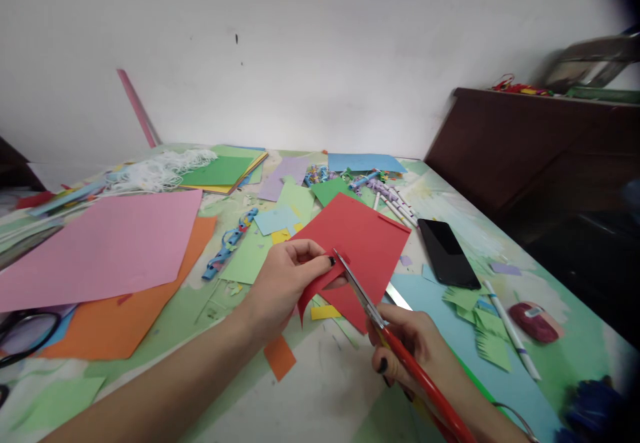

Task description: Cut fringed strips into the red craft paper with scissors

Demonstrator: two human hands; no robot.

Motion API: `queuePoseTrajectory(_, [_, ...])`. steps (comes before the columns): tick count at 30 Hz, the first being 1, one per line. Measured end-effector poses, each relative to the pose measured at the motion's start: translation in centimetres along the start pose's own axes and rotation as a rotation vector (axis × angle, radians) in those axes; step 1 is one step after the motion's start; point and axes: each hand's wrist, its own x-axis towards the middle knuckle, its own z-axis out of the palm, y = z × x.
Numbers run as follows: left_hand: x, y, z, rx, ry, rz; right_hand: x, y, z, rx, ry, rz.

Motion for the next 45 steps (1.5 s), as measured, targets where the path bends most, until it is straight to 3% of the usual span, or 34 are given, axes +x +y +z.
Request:
queuePoseTrajectory(19, [0.1,0.0,-0.1,0.006,0.004,0.004,0.0,-0.4,0.1,-0.009,0.014,0.012])
queuePoseTrajectory(29, [0.0,-0.1,0.0,-0.010,-0.001,-0.007,-0.2,-0.6,0.1,0.082,-0.061,-0.048])
queuePoseTrajectory(45, [-0.1,0.1,0.1,0.015,0.004,0.002,0.1,-1.2,0.2,0.034,0.008,0.013])
